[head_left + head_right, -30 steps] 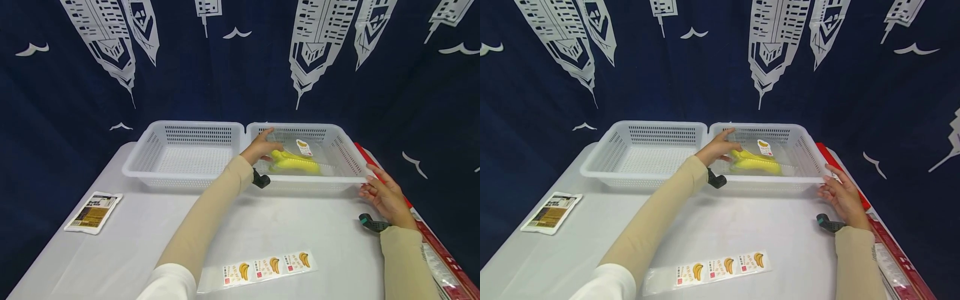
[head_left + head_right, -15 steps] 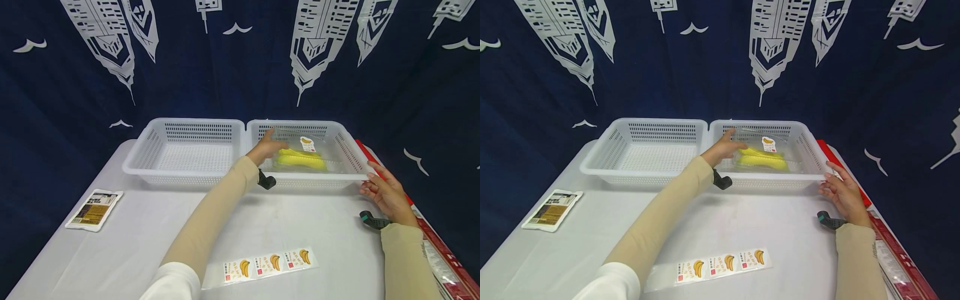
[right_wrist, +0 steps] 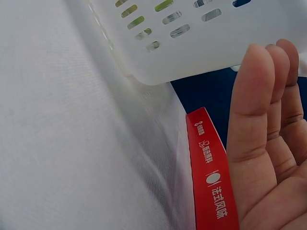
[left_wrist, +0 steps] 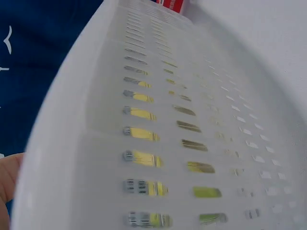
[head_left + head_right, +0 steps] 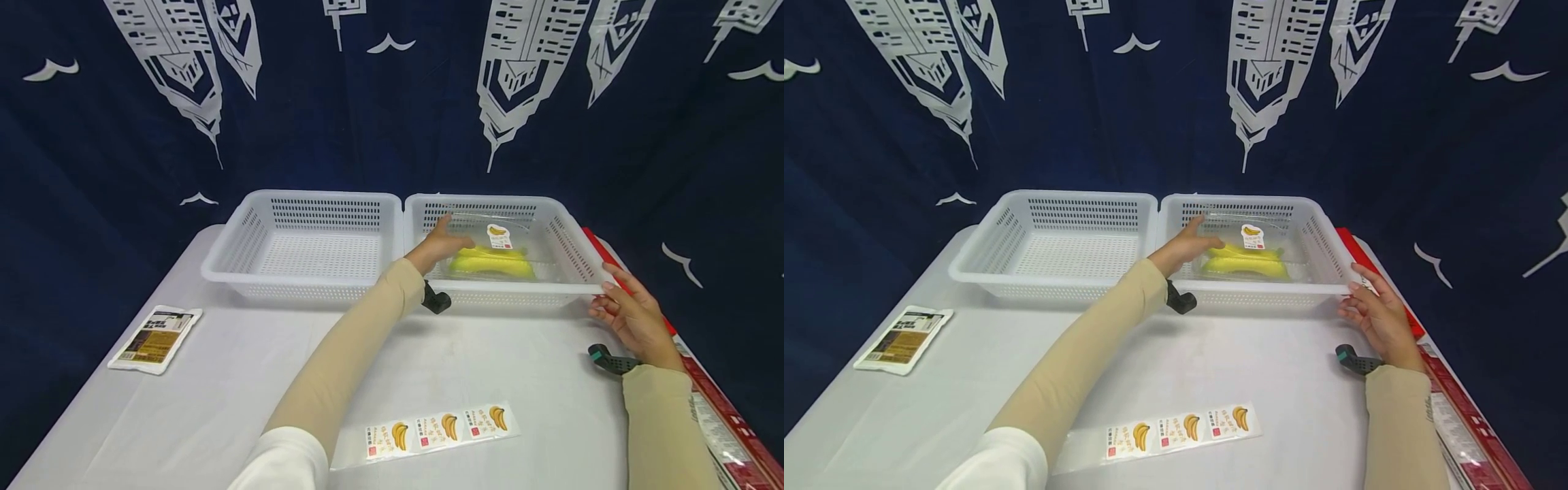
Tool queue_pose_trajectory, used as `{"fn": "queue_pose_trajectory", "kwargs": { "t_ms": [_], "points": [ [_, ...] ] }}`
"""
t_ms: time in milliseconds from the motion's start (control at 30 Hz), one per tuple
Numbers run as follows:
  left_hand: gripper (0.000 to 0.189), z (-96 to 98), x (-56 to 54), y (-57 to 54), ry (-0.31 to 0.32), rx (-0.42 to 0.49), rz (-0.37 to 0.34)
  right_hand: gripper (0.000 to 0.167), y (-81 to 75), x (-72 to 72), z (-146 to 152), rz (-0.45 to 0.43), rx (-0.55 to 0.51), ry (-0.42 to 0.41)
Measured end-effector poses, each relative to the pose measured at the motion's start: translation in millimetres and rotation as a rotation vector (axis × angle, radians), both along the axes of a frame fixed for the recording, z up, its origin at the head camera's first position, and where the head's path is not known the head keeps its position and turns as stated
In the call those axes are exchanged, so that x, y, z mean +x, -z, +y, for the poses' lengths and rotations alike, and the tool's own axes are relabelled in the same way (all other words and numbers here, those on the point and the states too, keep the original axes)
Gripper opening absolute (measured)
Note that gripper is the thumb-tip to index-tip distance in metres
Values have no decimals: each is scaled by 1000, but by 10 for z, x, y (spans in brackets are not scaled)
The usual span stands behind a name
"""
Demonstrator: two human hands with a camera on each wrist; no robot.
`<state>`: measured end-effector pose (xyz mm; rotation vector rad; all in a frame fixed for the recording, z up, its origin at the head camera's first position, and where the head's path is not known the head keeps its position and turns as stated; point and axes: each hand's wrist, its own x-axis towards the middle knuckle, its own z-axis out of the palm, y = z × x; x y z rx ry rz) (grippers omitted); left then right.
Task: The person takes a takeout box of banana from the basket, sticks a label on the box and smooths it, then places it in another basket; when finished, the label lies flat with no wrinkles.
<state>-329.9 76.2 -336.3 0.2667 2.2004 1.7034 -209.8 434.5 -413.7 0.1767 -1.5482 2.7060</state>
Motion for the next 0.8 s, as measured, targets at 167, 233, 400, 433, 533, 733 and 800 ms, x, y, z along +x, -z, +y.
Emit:
{"fn": "queue_pose_trajectory", "kwargs": {
  "t_ms": [167, 233, 400, 433, 533, 733, 800],
  "points": [
    [91, -24, 47, -30, 13, -22, 16, 38, -3, 2, 9, -7, -9, -7],
    [90, -39, 85, -51, 25, -33, 36, 38, -3, 5, 14, -11, -6, -5],
    [83, -183, 239, -119, 97, -21, 108, 38, 8, 9, 25, -6, -5, 2],
    [81, -232, 280, -132, 117, -13, 125, 38, 11, 7, 28, -4, -6, 1],
    [73, -412, 427, -154, 188, 31, 176, 38, 12, 15, 35, -5, 1, 7],
    [55, -867, 692, -82, 288, 146, 218, 35, -71, 93, 50, -69, 32, 40],
    [50, -1053, 761, -43, 289, 149, 225, 34, -110, 129, 51, -105, 81, 58]
  ]
}}
